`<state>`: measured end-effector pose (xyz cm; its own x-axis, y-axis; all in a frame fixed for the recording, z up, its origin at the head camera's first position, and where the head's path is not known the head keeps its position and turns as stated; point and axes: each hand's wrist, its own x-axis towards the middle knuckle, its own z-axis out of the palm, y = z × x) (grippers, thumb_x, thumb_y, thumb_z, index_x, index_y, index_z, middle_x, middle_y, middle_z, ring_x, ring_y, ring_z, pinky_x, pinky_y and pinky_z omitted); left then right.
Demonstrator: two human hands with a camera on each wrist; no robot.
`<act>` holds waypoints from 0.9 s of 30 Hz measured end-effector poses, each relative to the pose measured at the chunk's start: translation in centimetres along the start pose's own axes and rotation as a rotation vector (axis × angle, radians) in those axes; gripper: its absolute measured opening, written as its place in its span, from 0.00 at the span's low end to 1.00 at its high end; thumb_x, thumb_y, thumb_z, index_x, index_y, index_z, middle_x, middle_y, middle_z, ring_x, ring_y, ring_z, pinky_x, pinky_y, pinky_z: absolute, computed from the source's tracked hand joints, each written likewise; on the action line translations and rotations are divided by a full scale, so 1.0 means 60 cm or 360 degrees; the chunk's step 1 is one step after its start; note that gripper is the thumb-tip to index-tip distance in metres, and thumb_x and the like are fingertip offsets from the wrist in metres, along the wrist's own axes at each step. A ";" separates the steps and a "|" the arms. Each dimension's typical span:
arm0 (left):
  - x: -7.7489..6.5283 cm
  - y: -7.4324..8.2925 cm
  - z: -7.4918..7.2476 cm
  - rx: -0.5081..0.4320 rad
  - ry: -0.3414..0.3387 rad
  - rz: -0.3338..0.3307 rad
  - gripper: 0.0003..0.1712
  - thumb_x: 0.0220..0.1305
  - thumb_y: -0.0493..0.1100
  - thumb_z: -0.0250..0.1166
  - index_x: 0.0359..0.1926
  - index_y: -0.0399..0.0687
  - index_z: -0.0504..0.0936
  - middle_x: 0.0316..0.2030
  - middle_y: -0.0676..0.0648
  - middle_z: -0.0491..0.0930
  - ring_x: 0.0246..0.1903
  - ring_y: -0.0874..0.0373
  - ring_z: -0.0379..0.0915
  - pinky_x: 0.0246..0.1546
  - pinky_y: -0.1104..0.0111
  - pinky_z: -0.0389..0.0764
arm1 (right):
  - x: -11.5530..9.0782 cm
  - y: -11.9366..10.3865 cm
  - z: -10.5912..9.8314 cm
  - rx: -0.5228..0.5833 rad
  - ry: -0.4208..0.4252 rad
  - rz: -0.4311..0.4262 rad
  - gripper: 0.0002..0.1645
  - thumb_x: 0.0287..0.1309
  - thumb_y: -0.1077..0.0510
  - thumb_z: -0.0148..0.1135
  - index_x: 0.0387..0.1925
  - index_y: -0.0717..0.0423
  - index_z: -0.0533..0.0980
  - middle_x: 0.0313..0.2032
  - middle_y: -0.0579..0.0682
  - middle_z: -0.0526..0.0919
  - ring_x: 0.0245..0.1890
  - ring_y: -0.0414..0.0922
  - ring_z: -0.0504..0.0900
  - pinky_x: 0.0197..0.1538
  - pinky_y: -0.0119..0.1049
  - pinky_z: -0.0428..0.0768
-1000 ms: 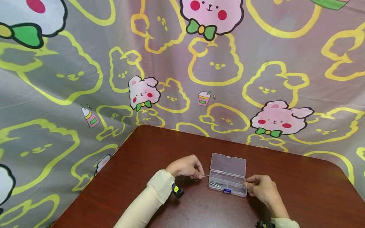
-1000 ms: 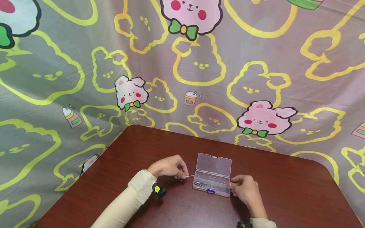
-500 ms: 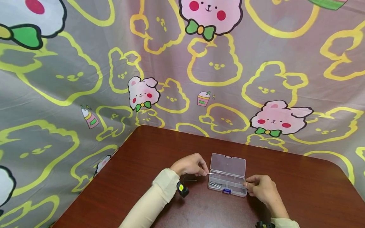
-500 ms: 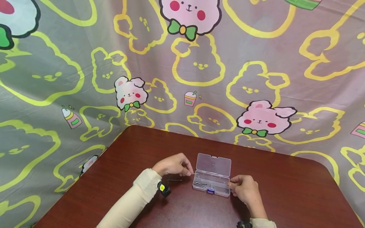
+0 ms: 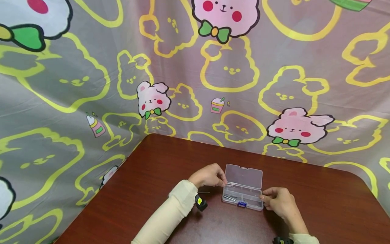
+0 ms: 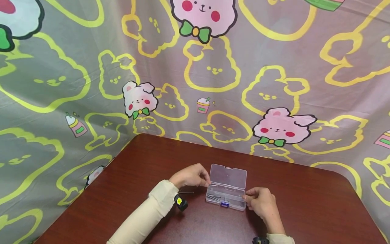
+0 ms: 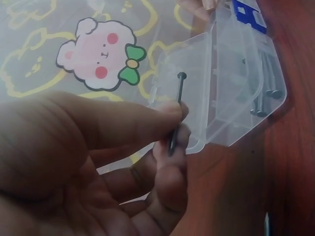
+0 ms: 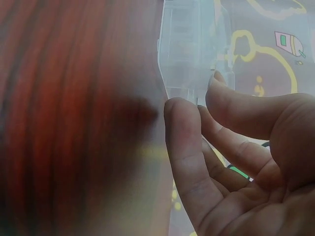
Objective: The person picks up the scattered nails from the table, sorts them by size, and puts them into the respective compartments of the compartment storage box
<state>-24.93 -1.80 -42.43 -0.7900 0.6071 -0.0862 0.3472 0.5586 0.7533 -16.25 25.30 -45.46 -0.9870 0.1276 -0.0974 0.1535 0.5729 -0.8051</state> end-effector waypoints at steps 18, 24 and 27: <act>0.026 0.027 0.035 0.0592 0.0134 0.0038 0.06 0.51 0.37 0.75 0.21 0.52 0.89 0.21 0.62 0.81 0.25 0.67 0.73 0.28 0.77 0.72 | 0.002 0.004 0.000 0.0004 -0.0009 0.0027 0.08 0.58 0.65 0.71 0.37 0.69 0.82 0.25 0.52 0.84 0.25 0.47 0.84 0.28 0.39 0.84; 0.035 0.039 0.047 0.0693 0.0160 0.0013 0.09 0.50 0.39 0.77 0.18 0.54 0.88 0.19 0.63 0.79 0.25 0.66 0.72 0.28 0.76 0.72 | 0.002 0.003 0.000 0.0005 -0.0006 0.0023 0.08 0.58 0.65 0.71 0.37 0.69 0.82 0.25 0.52 0.84 0.24 0.47 0.84 0.28 0.39 0.84; 0.038 0.043 0.055 0.0681 0.0196 -0.0019 0.09 0.48 0.39 0.79 0.19 0.54 0.88 0.19 0.63 0.80 0.26 0.66 0.73 0.31 0.74 0.73 | 0.001 0.002 -0.001 0.0007 -0.0014 0.0019 0.08 0.59 0.65 0.70 0.37 0.69 0.82 0.25 0.51 0.84 0.25 0.47 0.84 0.28 0.39 0.84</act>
<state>-24.17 2.90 -42.85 -0.8404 0.5419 0.0049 0.4953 0.7644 0.4129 -16.28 25.43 -45.54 -0.9855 0.1275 -0.1121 0.1652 0.5675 -0.8066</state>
